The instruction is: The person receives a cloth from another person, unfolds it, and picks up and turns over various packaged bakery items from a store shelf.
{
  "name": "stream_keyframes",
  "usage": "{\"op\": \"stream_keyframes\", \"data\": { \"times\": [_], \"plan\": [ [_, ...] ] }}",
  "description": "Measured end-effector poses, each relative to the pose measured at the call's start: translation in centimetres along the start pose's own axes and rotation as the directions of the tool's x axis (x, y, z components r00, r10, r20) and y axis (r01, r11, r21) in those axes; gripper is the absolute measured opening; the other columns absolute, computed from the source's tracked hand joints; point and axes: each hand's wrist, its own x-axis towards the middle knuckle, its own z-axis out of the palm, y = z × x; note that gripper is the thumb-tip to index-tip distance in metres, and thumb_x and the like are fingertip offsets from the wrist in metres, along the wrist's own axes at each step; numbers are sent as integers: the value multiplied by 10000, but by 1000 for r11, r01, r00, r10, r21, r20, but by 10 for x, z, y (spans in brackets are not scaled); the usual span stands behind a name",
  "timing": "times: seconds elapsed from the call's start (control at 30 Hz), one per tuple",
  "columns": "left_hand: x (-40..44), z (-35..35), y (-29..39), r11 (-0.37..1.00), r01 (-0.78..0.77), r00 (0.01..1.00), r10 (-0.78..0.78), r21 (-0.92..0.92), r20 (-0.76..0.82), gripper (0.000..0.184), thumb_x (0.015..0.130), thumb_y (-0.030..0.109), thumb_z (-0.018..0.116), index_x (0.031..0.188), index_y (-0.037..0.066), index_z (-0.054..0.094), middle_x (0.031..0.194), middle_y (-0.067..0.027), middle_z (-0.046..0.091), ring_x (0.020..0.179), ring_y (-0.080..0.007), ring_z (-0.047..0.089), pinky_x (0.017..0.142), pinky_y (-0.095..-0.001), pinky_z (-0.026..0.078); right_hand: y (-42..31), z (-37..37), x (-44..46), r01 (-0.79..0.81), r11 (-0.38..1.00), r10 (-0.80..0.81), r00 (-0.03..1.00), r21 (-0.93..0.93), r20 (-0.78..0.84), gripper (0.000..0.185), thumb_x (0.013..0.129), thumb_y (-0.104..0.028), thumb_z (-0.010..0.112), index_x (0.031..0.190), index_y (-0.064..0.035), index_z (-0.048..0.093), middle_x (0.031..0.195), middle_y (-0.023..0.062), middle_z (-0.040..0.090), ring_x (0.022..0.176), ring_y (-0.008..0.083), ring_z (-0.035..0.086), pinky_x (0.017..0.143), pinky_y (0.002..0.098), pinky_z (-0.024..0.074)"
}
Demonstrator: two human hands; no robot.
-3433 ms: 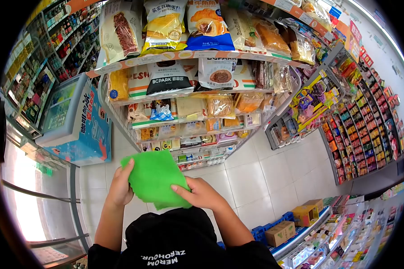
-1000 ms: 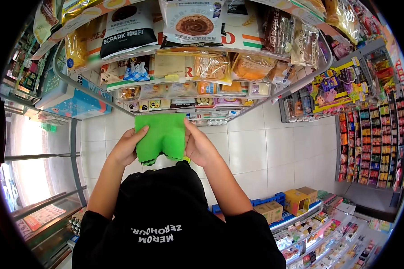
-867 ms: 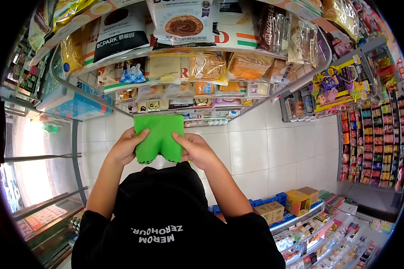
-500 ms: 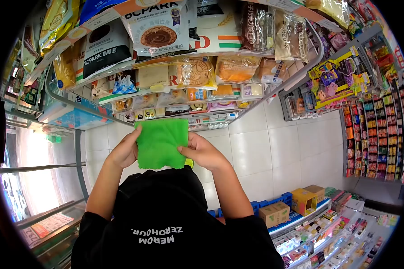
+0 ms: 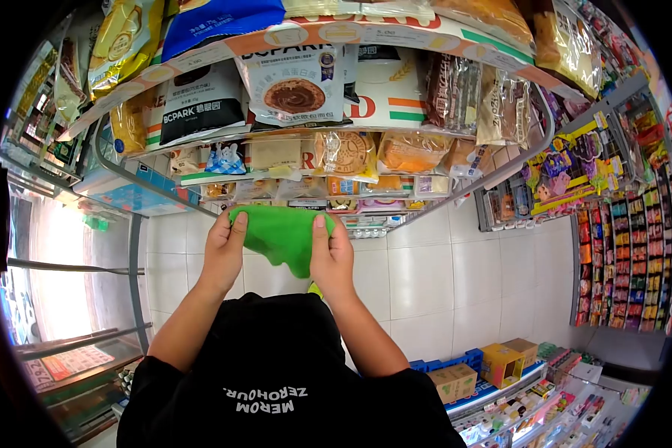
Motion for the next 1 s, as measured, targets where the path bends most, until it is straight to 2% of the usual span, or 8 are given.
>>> {"op": "stream_keyframes", "data": {
  "times": [0.13, 0.17, 0.33, 0.57, 0.67, 0.7, 0.87, 1.0],
  "plan": [
    [11, 4, 9, 1000, -4, 993, 4, 3, -122, 267, 1068, 256, 473, 1150, 27, 581, 1045, -50, 646, 964, -110, 574, 864, -264, 458, -4, 24, 3, 170, 946, -178, 984, -274, -2, 298, 1069, -266, 457, 1122, 2, 576, 987, 108, 674, 905, 128, 606, 819, 289, 489],
    [11, 2, 12, 997, -33, 990, 43, 69, -137, 258, 1065, 253, 475, 1136, 26, 577, 1026, -62, 653, 943, -120, 585, 843, -274, 467, -6, 26, 5, 209, 913, -209, 977, -350, 38, 262, 1079, -226, 422, 1115, -15, 575, 965, 24, 637, 856, 109, 580, 804, 244, 469],
    [9, -15, 19, 843, -104, 977, 185, 528, -103, 228, 1045, 232, 507, 1089, 16, 565, 932, -105, 683, 838, -165, 636, 751, -326, 506, -35, 33, 12, 154, 842, -116, 988, -518, 105, 241, 1056, -228, 487, 1104, -13, 585, 912, 58, 671, 828, 136, 617, 762, 281, 496],
    [4, -31, 42, 924, -163, 972, 210, 345, -104, 271, 914, 238, 726, 1002, 23, 586, 775, -65, 682, 724, -146, 638, 668, -329, 507, -6, 56, 10, 24, 999, -10, 879, -22, 476, 253, 982, -253, 639, 1106, -36, 607, 1062, 42, 649, 910, 129, 628, 767, 284, 505],
    [2, -46, 52, 967, -4, 983, 51, 255, -177, 251, 935, 250, 701, 983, 27, 597, 780, -73, 681, 734, -140, 640, 674, -312, 506, -27, 71, 4, -135, 962, 255, 744, -236, 617, 259, 950, -250, 679, 1081, -40, 603, 1130, 39, 615, 948, 124, 614, 778, 286, 509],
    [2, -52, 51, 964, 0, 979, 54, 265, -198, 246, 943, 252, 688, 984, 27, 599, 776, -76, 679, 726, -138, 635, 668, -310, 505, -26, 74, 4, -152, 958, 271, 750, -241, 604, 237, 925, -213, 699, 1047, -43, 587, 1004, 67, 661, 853, 140, 642, 721, 303, 512],
    [-7, -81, 53, 906, -86, 960, 186, 414, -208, 231, 989, 260, 615, 996, 29, 606, 752, -84, 662, 691, -147, 622, 644, -297, 494, -68, 83, -2, 288, 748, 330, 620, -598, 712, 321, 875, -229, 750, 1060, -20, 592, 802, 146, 686, 720, 258, 702, 657, 340, 531],
    [-13, -144, 63, 897, -167, 963, 237, 409, -127, 187, 1001, 216, 583, 958, 35, 575, 866, -117, 679, 820, -198, 679, 681, -321, 508, -85, 82, -5, 321, 891, 133, 492, -322, 860, 297, 906, -188, 716, 1135, -29, 613, 936, 126, 679, 750, 233, 688, 660, 315, 539]
  ]
}}
